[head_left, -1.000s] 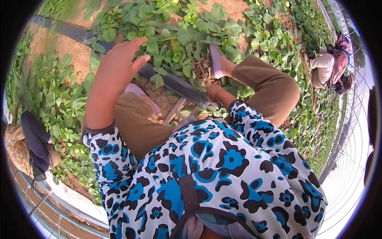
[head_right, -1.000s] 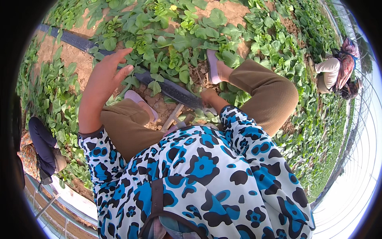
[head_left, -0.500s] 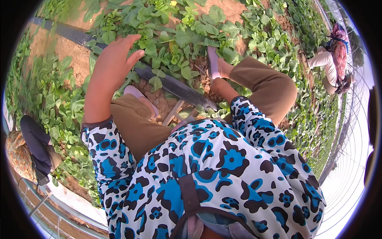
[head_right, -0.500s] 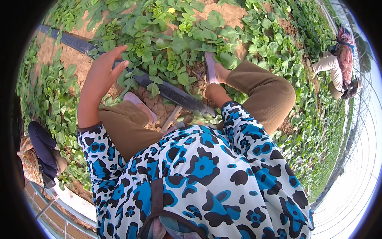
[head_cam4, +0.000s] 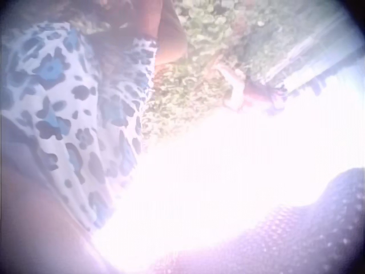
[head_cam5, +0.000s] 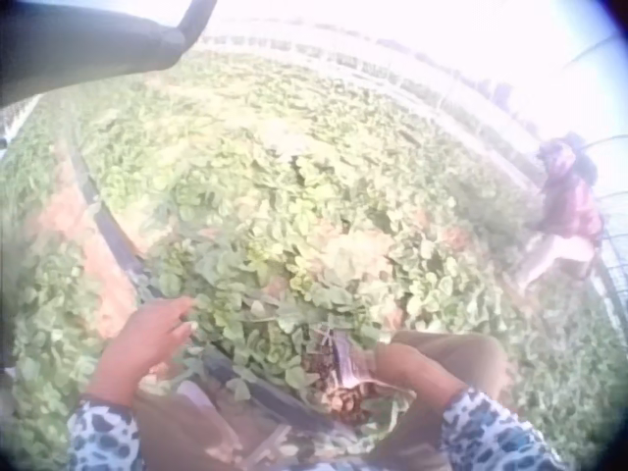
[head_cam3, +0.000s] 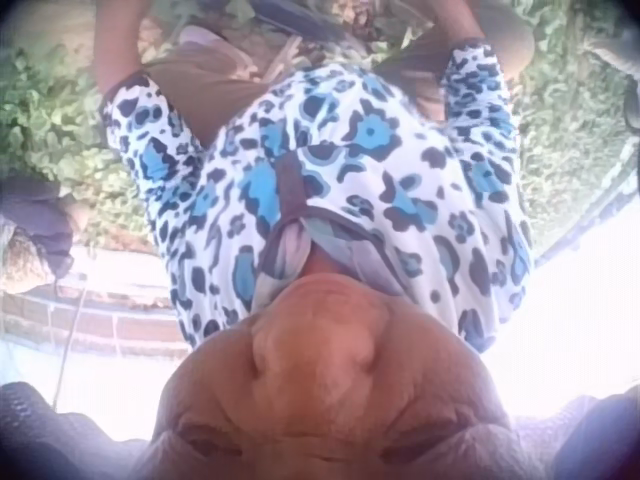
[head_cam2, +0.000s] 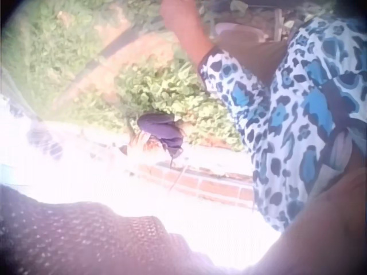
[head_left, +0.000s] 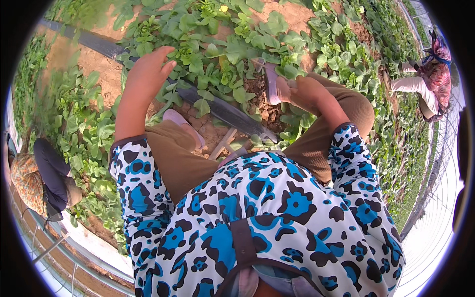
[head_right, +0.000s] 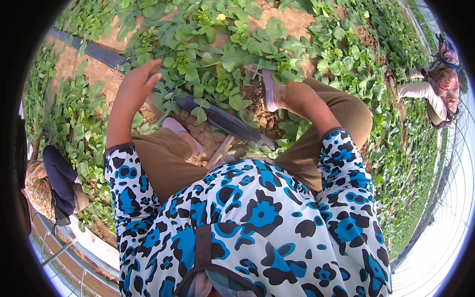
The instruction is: The person squats among rows of leafy green plants in a greenhouse and repeatedly pulls small weeds by hand from the soil between the plants. The person moves along the row, gathering weeds in one hand while continuing to remove more.
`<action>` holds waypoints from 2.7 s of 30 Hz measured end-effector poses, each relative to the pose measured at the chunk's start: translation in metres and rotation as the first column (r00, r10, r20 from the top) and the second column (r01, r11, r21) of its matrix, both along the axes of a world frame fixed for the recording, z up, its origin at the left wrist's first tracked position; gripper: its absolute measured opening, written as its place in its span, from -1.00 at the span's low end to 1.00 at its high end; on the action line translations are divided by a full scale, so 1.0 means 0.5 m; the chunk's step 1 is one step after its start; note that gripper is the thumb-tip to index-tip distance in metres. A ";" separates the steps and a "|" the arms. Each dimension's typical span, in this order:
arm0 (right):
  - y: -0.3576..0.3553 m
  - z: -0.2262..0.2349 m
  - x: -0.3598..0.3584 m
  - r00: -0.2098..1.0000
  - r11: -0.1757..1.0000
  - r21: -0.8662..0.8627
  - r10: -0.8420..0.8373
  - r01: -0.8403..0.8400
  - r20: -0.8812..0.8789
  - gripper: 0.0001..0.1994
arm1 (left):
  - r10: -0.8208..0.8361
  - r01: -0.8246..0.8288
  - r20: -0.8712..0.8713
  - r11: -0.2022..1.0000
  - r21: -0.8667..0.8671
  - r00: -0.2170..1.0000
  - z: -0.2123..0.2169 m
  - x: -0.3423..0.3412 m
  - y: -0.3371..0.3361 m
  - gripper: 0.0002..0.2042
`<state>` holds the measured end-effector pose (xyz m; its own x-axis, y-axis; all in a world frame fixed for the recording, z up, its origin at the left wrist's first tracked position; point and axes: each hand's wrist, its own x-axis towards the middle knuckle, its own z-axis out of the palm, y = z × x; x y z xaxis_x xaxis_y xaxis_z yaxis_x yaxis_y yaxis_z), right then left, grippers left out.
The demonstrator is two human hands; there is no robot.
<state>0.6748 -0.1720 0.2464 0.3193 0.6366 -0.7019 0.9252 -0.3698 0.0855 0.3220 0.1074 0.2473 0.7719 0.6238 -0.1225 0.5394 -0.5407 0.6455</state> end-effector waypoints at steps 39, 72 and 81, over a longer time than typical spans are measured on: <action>0.167 0.277 -0.025 -0.217 0.007 -0.229 -0.288 0.973 -0.933 -0.49 | 0.075 -0.206 -0.383 0.927 -0.314 0.921 -0.612 0.471 -0.109 -0.76; 0.144 0.250 -0.030 0.047 0.311 -0.104 -0.442 0.945 -0.896 -0.70 | 0.004 0.035 0.272 0.990 -0.138 0.962 -0.239 0.352 -0.020 -0.82; 0.208 0.060 -0.063 0.397 0.588 0.009 -0.534 0.809 -0.746 -0.73 | 0.769 -0.145 0.409 0.535 -0.832 0.491 0.058 0.099 0.049 -0.62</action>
<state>0.6433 -0.0680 0.2763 0.3370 0.6298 -0.6998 0.1051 -0.7638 -0.6368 0.3714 0.1321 0.2761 0.3934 0.8849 -0.2494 -0.2112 0.3510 0.9123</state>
